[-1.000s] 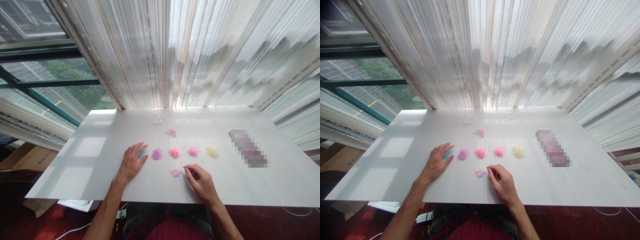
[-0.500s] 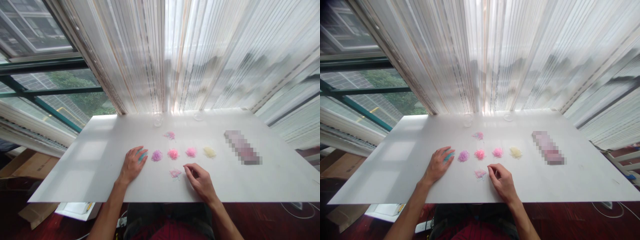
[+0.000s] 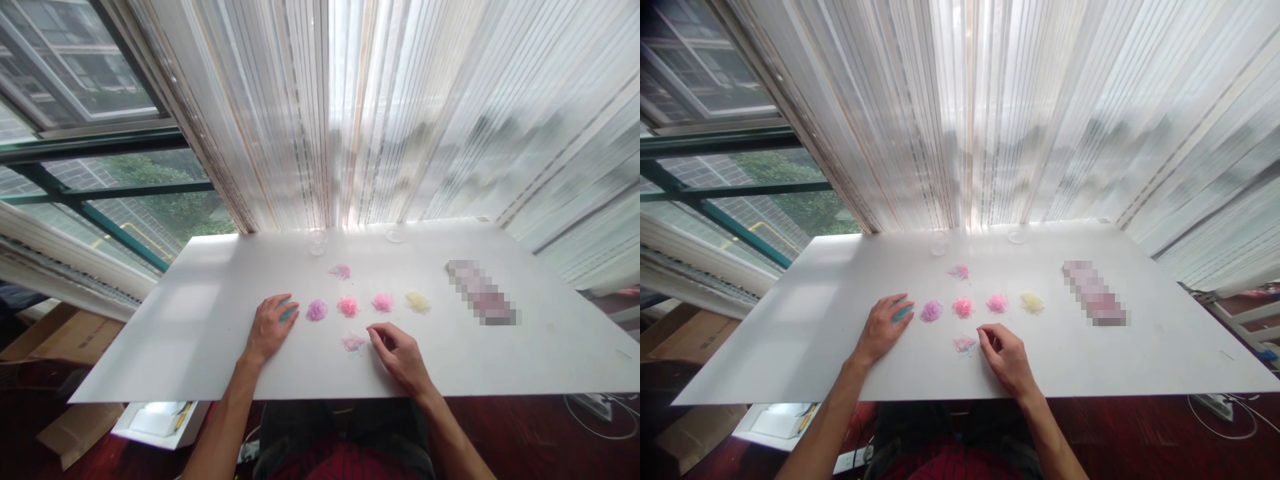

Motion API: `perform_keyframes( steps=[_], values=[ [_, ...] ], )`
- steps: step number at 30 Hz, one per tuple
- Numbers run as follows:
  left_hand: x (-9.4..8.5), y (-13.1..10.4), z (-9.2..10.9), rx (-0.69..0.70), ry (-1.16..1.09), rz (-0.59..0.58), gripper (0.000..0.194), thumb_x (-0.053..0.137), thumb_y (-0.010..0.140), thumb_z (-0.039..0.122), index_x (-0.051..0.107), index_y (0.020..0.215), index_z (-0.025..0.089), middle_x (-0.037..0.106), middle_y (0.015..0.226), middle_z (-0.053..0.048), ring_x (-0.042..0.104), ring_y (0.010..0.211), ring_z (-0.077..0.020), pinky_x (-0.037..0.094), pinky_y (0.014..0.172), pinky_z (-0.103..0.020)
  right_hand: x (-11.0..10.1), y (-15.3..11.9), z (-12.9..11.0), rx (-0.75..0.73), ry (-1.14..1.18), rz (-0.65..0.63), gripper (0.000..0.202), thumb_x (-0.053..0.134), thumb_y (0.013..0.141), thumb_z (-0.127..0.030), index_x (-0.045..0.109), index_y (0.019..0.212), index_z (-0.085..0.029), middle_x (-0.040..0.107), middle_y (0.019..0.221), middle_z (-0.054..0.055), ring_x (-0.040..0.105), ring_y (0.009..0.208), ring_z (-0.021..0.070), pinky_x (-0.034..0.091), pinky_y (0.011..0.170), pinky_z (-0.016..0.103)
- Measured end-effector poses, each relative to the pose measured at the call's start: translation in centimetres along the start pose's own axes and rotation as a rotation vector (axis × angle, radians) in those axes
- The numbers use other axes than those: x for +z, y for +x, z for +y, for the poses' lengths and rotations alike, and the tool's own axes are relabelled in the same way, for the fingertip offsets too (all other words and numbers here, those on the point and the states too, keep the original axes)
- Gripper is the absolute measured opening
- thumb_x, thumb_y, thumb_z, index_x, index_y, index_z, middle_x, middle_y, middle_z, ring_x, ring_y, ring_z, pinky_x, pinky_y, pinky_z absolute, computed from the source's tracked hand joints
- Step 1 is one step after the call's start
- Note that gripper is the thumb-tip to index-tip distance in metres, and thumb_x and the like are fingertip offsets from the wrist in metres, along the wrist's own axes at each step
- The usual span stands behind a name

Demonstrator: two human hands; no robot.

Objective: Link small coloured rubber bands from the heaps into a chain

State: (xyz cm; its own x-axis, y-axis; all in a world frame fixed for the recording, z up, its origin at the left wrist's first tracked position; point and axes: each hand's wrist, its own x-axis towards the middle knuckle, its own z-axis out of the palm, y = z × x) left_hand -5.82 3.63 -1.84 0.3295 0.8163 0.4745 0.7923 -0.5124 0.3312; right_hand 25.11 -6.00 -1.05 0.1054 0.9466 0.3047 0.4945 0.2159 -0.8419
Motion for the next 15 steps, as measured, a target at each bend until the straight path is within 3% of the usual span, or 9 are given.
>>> perform_keyframes(
  steps=[5, 11, 15],
  values=[
    [0.2, 0.1, 0.0, 0.022, -0.010, 0.048, 0.016, 0.061, 0.098, 0.030, 0.076, 0.103, 0.026, 0.076, 0.115, -0.006, 0.068, 0.109, -0.0269, 0.055, 0.098, -0.047, 0.1, 0.1, -0.1, -0.006, -0.006, 0.010, 0.023, 0.059, 0.097, -0.037, 0.074, 0.089, -0.021, 0.074, 0.077, 0.002, 0.061, 0.058, 0.0157, 0.052, 0.058, 0.027],
    [-0.1, 0.2, -0.1, 0.058, -0.020, 0.156, 0.019, 0.060, 0.100, 0.034, 0.073, 0.109, 0.024, 0.075, 0.115, -0.008, 0.070, 0.105, -0.0263, 0.056, 0.095, -0.046, -0.1, 0.1, -0.1, -0.009, -0.015, 0.041, 0.022, 0.058, 0.098, -0.036, 0.073, 0.091, -0.021, 0.075, 0.078, 0.003, 0.062, 0.060, 0.0161, 0.053, 0.058, 0.027],
    [-1.2, -0.9, 2.7, 0.029, -0.014, 0.302, 0.019, 0.061, 0.101, 0.029, 0.069, 0.116, 0.022, 0.073, 0.115, -0.010, 0.067, 0.109, -0.0270, 0.054, 0.098, -0.047, -0.2, 0.0, -0.2, -0.023, -0.010, 0.018, 0.020, 0.059, 0.098, -0.033, 0.073, 0.090, -0.021, 0.074, 0.079, 0.003, 0.061, 0.061, 0.0156, 0.052, 0.059, 0.027]
  ],
)
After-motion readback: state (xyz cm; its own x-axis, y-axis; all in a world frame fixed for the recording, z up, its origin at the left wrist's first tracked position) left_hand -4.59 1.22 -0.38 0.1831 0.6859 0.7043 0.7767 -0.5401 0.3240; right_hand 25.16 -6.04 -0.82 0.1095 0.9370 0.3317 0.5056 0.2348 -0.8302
